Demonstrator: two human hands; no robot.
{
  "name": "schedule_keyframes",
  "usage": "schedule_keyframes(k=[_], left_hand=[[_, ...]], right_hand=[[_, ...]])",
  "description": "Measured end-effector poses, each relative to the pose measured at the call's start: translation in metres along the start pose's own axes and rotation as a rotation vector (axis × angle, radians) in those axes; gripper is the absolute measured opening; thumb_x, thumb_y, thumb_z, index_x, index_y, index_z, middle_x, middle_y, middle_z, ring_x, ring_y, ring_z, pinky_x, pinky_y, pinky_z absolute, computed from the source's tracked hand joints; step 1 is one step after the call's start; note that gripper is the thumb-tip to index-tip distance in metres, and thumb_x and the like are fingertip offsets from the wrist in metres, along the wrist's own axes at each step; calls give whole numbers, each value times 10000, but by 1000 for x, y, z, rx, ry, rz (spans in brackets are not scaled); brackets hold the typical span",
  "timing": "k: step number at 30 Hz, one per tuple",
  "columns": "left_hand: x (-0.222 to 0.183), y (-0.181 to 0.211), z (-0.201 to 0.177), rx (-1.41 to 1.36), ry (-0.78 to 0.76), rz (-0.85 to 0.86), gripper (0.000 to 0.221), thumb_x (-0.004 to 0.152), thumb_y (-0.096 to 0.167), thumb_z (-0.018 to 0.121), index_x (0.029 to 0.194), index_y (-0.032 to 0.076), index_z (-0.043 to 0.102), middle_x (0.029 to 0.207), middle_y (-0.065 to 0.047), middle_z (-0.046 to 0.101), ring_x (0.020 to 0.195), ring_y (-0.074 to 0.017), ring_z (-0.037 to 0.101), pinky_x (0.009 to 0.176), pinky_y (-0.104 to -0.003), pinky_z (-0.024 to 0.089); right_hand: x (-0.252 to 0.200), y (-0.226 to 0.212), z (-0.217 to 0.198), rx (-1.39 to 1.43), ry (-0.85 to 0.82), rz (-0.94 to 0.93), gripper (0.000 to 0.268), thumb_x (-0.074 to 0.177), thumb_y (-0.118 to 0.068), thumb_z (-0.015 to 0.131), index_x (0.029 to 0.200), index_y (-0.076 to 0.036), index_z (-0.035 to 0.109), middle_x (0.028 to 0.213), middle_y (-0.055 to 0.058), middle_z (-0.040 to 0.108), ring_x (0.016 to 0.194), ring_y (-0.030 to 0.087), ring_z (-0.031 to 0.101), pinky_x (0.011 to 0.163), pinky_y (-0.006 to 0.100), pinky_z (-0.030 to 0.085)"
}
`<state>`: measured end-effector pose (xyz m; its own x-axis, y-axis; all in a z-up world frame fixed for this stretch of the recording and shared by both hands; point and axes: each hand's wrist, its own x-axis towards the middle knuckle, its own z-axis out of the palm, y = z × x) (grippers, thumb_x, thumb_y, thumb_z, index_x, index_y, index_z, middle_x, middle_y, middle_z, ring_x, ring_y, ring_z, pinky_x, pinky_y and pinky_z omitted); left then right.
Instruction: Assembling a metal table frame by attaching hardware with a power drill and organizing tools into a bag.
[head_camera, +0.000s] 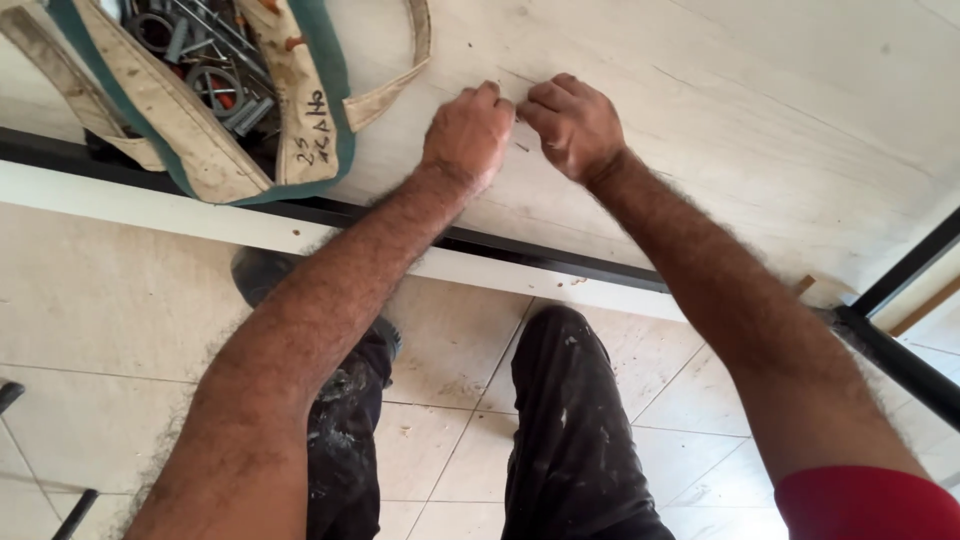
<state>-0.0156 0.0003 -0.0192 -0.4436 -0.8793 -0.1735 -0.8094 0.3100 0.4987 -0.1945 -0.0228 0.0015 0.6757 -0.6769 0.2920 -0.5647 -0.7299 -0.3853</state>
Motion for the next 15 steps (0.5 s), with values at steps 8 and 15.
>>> schedule_keyframes(k=[8,15], left_hand=[[2,16,5,502,-124,131,110,826,144,710,921,135,655,797,-21,596,630,-129,581,443,-305,512],[-17,-2,-29,513,-297,73,20,983,85,617,999,81,605,832,-26,520,545,-74,409,367,-227,461]], right_hand=[[-17,-11,3,-129,-469,208,105,1117,-110,541,1079,-39,607,800,78,584,629,193,550,490,310,551],[22,-46,-11,-127,-796,554,216,1119,-126,349,1119,11,515,962,207,588,688,286,578,480,424,578]])
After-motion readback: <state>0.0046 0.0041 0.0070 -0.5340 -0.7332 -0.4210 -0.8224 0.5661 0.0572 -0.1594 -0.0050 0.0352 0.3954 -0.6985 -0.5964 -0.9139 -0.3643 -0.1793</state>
